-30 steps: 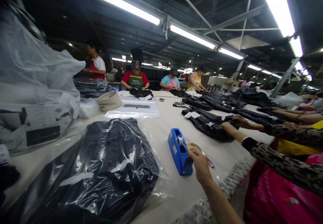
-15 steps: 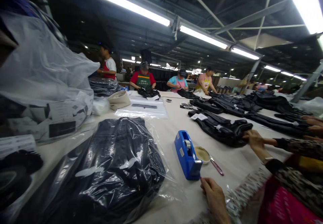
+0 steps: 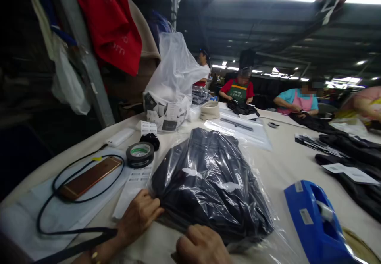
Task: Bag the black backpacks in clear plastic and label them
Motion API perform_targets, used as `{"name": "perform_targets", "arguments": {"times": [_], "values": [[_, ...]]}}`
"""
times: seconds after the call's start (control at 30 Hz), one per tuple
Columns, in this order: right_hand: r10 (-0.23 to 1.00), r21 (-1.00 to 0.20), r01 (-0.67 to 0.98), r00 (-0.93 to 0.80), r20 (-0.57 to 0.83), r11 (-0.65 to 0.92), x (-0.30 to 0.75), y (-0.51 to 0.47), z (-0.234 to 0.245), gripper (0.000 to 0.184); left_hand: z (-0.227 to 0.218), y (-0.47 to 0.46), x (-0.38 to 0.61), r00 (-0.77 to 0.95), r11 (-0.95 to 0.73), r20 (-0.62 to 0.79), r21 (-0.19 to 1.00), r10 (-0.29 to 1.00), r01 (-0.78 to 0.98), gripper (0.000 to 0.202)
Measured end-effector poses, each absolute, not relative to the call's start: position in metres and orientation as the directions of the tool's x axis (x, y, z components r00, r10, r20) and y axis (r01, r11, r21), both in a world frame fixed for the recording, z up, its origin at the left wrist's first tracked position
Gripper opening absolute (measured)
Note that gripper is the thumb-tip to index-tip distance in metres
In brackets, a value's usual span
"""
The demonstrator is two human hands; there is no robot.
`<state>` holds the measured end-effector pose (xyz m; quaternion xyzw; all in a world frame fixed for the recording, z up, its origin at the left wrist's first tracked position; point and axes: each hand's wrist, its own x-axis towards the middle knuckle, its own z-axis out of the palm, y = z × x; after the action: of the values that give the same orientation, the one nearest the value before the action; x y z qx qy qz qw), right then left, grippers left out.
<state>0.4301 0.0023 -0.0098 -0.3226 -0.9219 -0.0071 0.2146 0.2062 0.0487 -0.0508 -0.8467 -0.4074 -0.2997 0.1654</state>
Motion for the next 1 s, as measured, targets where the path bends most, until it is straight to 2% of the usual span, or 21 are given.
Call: {"name": "perform_targets", "arguments": {"times": [0.1, 0.2, 0.33, 0.5, 0.77, 0.9, 1.0], "values": [[0.538, 0.051, 0.598, -0.752, 0.38, 0.8, 0.39, 0.028, -0.011, 0.011, -0.053, 0.051, 0.205, 0.482, -0.623, 0.652, -0.018, 0.586, 0.782, 0.032], [0.565, 0.133, 0.642, -0.74, 0.365, 0.755, 0.375, 0.044, -0.018, 0.023, -0.055, 0.052, 0.203, 0.48, -0.628, 0.645, 0.0, 0.595, 0.778, 0.032], [0.675, 0.134, 0.708, -0.704, 0.221, 0.694, 0.365, 0.054, -0.02, 0.02, -0.051, 0.048, 0.2, 0.487, -0.64, 0.596, 0.06, 0.638, 0.766, 0.026], [0.792, 0.107, 0.801, -0.598, 0.121, 0.589, 0.354, 0.056, -0.018, 0.012, -0.051, 0.046, 0.195, 0.483, -0.658, 0.527, 0.21, 0.699, 0.723, 0.011], [0.817, 0.096, 0.812, -0.577, -0.015, 0.576, 0.353, 0.051, -0.001, 0.019, -0.071, 0.054, 0.2, 0.413, -0.629, 0.657, 0.121, 0.631, 0.768, 0.024], [0.859, 0.087, 0.856, -0.512, -0.002, 0.51, 0.35, 0.052, 0.0, 0.022, -0.069, 0.053, 0.202, 0.411, -0.636, 0.692, 0.091, 0.594, 0.766, 0.026], [0.86, 0.1, 0.854, -0.508, -0.044, 0.51, 0.343, 0.051, 0.003, 0.023, -0.067, 0.053, 0.202, 0.422, -0.649, 0.709, 0.066, 0.565, 0.758, 0.027]]}}
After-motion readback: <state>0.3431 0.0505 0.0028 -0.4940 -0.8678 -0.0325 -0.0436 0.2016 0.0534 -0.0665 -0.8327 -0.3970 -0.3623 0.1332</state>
